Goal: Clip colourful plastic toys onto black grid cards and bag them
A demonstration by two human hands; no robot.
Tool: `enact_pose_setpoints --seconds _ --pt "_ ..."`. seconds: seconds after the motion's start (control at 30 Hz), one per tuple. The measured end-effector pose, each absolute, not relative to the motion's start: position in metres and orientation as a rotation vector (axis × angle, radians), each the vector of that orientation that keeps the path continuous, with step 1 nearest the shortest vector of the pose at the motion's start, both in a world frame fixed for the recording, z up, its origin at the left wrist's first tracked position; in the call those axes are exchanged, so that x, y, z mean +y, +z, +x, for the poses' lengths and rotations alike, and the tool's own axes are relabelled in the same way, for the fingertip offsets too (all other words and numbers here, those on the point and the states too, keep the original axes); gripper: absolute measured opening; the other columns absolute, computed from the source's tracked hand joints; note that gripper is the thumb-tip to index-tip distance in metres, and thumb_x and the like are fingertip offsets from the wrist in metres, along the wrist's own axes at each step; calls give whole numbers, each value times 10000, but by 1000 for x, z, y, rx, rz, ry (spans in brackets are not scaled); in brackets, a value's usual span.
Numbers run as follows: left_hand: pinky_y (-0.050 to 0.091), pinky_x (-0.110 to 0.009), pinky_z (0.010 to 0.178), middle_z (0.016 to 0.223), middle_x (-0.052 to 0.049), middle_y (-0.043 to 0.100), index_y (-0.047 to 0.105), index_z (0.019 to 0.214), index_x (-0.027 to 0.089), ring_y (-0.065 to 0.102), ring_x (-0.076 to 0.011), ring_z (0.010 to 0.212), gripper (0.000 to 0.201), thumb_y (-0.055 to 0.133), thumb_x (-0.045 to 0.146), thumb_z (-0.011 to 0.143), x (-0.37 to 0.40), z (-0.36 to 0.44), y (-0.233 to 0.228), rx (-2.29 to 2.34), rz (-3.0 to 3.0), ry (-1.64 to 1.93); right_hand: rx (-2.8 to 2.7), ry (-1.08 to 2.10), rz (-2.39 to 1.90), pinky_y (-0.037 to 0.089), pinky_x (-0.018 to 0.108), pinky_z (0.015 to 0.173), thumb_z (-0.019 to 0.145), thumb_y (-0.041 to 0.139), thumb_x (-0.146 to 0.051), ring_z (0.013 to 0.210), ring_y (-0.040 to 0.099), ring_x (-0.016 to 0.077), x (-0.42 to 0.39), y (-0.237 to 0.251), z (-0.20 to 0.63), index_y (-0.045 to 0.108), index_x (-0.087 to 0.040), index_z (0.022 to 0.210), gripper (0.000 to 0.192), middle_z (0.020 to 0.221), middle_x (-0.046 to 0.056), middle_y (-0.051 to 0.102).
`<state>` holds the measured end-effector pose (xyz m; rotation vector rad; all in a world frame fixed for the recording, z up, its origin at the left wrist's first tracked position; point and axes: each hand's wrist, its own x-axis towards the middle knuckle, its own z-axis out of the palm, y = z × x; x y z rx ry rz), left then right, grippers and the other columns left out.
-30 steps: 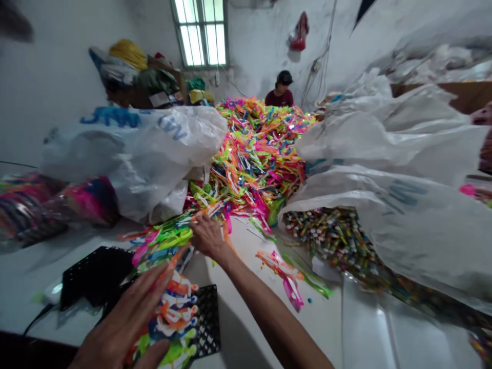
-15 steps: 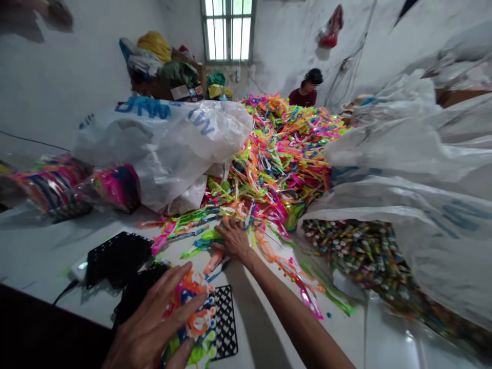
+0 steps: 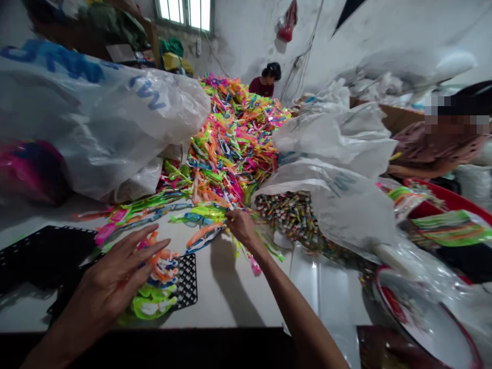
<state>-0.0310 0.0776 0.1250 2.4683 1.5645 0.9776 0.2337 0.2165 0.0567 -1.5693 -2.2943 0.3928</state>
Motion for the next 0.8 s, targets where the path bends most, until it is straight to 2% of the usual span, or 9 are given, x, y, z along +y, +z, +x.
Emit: enact_pose_setpoints --seconds 0.07,0.17,0.27,0.33,0.43,0.57,0.7,0.8 --pt "475 -488 971 1389 -15 455 548 1227 338 466 -251 1251 345 424 289 909 78 -30 123 1557 2470 991 -2457 266 -1671 411 265 710 849 476 -145 820 594 182 206 54 234 678 -177 990 247 987 63 654" --pt "455 -511 983 1393 -18 450 575 1195 328 457 -257 1255 323 418 303 914 79 -29 121 1577 2441 985 -2580 78 -1790 404 289 721 880 396 -104 848 580 189 202 41 223 619 -181 1071 303 1151 110 588" --pt "414 -506 1027 1407 -14 436 590 1176 310 421 -250 1285 306 427 313 917 76 -29 126 1563 2399 980 -2621 42 -1824 396 308 774 912 344 -104 943 556 210 210 32 215 588 -168 1109 320 1273 149 510" --pt "359 -513 1071 1453 -13 376 566 1210 302 355 -258 1334 323 429 322 919 71 -30 133 1544 2415 996 -2649 25 -1795 381 302 796 914 355 -108 985 538 215 213 34 215 578 -166 1121 310 1289 151 499" --pt "261 -566 1109 1510 -13 277 476 1307 308 249 -298 1385 398 434 356 914 60 -34 140 1540 2565 929 -2645 16 -1752 362 275 742 904 360 -98 901 556 195 207 45 223 608 -155 1040 288 1143 134 590" --pt "291 -556 1095 1510 -12 285 387 1370 323 241 -298 1387 444 392 362 927 54 -34 136 1576 2691 708 -2491 165 -1753 325 245 627 860 432 -111 753 554 158 175 57 236 633 -152 844 206 913 77 647" --pt "287 -523 1111 1511 -46 276 431 1334 255 210 -289 1401 421 370 364 932 56 -30 131 1614 2656 741 -2277 478 -1632 331 217 618 780 567 -128 730 546 138 134 47 238 623 -149 799 62 826 34 634" --pt "279 -516 1118 1510 -70 274 462 1291 215 230 -291 1394 419 387 385 916 58 -29 133 1616 2634 719 -2175 486 -1620 331 217 609 776 589 -134 717 539 137 112 30 232 623 -157 847 82 845 30 619"
